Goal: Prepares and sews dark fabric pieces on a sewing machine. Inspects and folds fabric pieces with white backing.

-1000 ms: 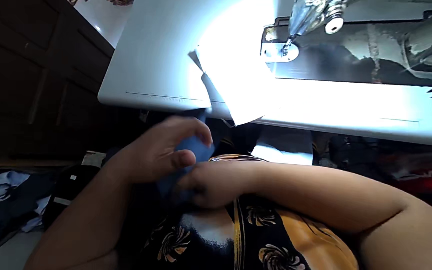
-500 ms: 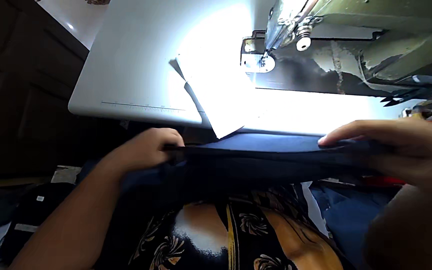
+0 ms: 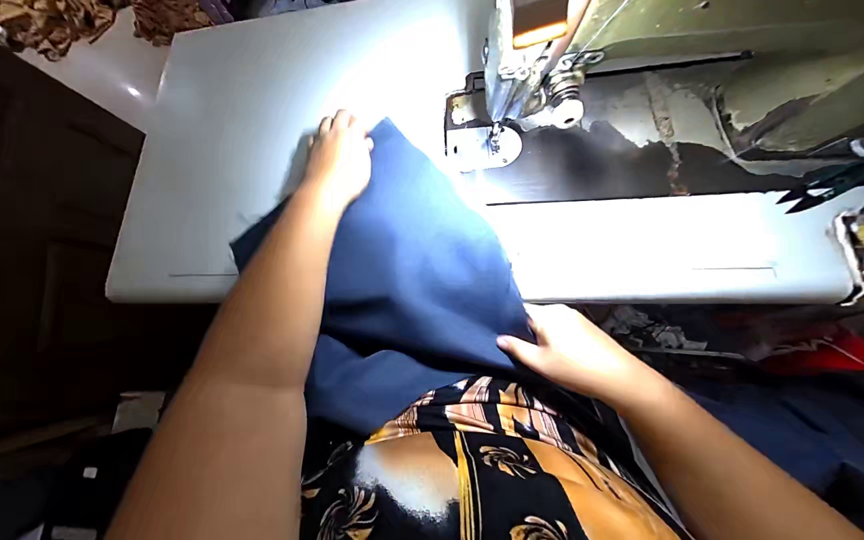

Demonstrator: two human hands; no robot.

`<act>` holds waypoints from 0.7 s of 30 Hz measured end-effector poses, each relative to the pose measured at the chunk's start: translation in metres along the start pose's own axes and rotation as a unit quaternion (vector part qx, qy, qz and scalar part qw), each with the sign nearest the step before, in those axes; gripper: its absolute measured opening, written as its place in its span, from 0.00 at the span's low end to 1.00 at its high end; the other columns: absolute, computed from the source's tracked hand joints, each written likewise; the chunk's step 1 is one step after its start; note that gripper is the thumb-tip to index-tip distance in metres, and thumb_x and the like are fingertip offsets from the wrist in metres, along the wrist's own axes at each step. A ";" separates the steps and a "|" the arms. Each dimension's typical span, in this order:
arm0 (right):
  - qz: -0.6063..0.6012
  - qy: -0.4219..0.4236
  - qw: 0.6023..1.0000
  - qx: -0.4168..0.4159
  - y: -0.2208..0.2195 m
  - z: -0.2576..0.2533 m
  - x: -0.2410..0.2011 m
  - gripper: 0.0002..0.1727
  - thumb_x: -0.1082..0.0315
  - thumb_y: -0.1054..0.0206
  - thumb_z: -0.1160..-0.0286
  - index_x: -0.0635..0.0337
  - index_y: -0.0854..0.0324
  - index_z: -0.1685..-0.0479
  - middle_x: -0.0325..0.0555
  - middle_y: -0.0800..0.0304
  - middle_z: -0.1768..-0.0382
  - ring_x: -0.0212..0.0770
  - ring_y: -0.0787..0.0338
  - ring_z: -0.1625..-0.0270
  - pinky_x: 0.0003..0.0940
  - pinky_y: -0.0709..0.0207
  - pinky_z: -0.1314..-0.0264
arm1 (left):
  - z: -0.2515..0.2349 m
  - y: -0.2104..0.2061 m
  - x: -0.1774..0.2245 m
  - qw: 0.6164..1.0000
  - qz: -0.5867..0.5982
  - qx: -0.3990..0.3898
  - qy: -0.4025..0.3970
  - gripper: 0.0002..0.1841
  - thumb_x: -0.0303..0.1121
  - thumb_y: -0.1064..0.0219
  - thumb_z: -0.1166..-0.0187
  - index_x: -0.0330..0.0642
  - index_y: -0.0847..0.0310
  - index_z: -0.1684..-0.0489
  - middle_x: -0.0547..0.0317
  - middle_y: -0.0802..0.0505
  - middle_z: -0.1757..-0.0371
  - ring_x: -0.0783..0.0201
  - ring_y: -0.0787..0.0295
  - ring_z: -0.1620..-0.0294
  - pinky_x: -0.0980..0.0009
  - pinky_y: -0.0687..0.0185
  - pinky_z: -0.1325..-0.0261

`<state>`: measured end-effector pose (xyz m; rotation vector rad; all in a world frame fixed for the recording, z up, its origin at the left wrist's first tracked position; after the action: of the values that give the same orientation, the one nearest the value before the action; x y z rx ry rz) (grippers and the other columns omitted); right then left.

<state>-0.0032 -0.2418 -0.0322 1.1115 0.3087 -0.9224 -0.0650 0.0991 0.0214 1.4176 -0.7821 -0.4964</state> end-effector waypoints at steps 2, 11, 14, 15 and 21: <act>0.075 -0.015 0.995 -0.057 0.013 0.017 0.019 0.21 0.51 0.34 0.17 0.63 0.13 0.50 0.59 0.09 0.59 0.60 0.09 0.50 0.65 0.20 0.46 | 0.019 -0.021 0.005 0.999 0.012 0.044 -0.026 0.20 0.38 0.49 0.08 0.35 0.20 0.29 0.38 0.19 0.25 0.35 0.29 0.20 0.36 0.33 0.24; -0.004 0.191 0.935 0.298 0.084 -0.070 -0.047 0.38 0.50 0.23 0.32 0.62 0.22 0.23 0.59 0.14 0.36 0.52 0.14 0.36 0.47 0.21 0.33 | 0.066 -0.021 0.015 0.962 0.056 0.217 -0.155 0.13 0.38 0.38 0.14 0.40 0.11 0.49 0.48 0.06 0.47 0.45 0.15 0.38 0.42 0.39 0.31; 0.024 0.152 0.947 0.282 0.071 -0.106 -0.063 0.46 0.41 0.25 0.33 0.56 0.30 0.15 0.58 0.25 0.19 0.62 0.27 0.18 0.65 0.31 0.26 | 0.070 -0.018 0.011 0.960 0.042 0.224 -0.165 0.19 0.43 0.37 0.14 0.32 0.13 0.46 0.37 0.07 0.47 0.36 0.13 0.39 0.34 0.34 0.31; 0.026 0.134 0.953 0.271 0.068 -0.109 -0.064 0.48 0.39 0.26 0.32 0.51 0.34 0.11 0.53 0.31 0.14 0.61 0.33 0.14 0.67 0.34 0.26 | 0.070 -0.019 0.009 0.958 0.042 0.226 -0.174 0.20 0.44 0.37 0.13 0.34 0.11 0.45 0.36 0.06 0.46 0.35 0.14 0.38 0.33 0.35 0.31; -0.134 0.163 0.950 0.232 0.067 -0.070 -0.062 0.46 0.59 0.16 0.36 0.56 0.33 0.13 0.55 0.15 0.30 0.55 0.12 0.35 0.59 0.18 0.37 | 0.075 0.019 -0.017 0.964 0.200 0.128 -0.122 0.22 0.43 0.43 0.08 0.28 0.19 0.39 0.49 0.11 0.45 0.71 0.15 0.41 0.70 0.21 0.33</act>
<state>0.0255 -0.1422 0.0177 1.6948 0.5408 -1.0826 -0.1340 0.0627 0.0349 1.3984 -1.3382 -0.2630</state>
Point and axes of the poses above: each hand's wrist, its own z-axis away from the middle knuckle, its own y-axis out of the back of the hand, x = y × z, the point moved 5 cm from there along -z, towards the middle knuckle
